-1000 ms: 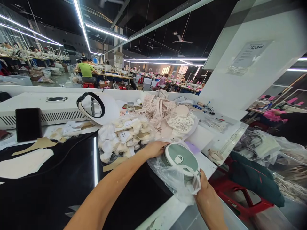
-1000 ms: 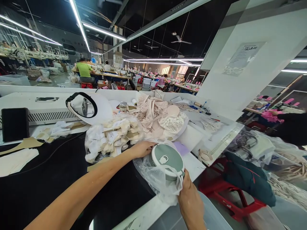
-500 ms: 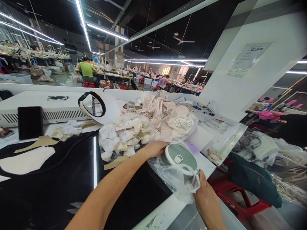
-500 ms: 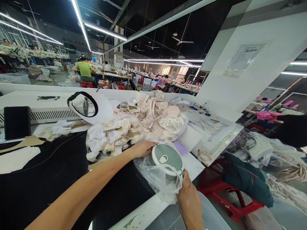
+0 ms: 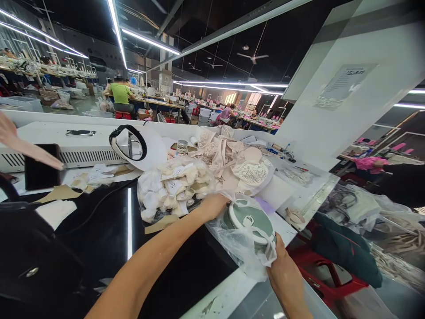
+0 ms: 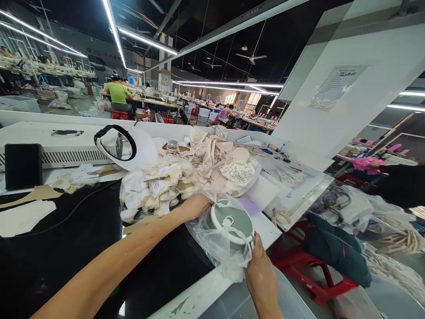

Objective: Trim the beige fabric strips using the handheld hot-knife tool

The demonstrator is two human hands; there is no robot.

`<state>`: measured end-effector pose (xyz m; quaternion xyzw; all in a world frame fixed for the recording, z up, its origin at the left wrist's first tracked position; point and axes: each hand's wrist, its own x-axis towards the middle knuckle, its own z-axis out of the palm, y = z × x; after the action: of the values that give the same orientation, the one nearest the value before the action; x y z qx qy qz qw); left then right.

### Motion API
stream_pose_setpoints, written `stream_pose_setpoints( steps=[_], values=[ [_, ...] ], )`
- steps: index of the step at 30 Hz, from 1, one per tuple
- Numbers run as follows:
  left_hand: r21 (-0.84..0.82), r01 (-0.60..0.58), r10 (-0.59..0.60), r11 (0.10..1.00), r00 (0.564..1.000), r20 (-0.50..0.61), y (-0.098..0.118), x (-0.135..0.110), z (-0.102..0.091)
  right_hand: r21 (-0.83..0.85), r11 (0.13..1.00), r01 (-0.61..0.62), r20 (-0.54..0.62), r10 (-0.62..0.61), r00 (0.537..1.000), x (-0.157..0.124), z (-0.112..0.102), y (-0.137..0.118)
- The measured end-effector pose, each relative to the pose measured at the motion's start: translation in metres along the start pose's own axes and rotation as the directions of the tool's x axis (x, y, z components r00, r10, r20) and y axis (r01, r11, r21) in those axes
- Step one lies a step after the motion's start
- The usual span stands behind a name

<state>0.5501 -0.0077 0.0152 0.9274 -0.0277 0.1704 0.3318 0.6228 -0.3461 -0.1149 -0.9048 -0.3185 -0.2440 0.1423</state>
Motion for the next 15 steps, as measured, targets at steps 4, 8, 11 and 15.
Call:
stream_pose_setpoints(
  steps=[4,8,11,15],
  values=[
    [0.112,0.094,-0.094,0.989,0.996,-0.010,0.024,-0.018,-0.003,-0.007,0.998,0.059,0.004,-0.059,0.998,0.008,-0.013,0.004],
    [0.202,0.124,-0.111,0.972,0.991,-0.075,0.061,-0.053,-0.003,-0.037,0.992,0.124,-0.003,-0.124,0.992,0.019,-0.036,0.009],
    [0.264,0.055,-0.048,0.963,0.998,-0.031,0.084,-0.082,0.002,-0.074,0.987,0.140,-0.040,-0.144,0.989,0.027,-0.050,0.008],
    [0.338,-0.139,0.101,0.931,0.987,0.129,0.098,-0.106,0.011,-0.039,0.969,0.244,-0.060,-0.246,0.967,0.043,-0.057,0.012]
  ],
)
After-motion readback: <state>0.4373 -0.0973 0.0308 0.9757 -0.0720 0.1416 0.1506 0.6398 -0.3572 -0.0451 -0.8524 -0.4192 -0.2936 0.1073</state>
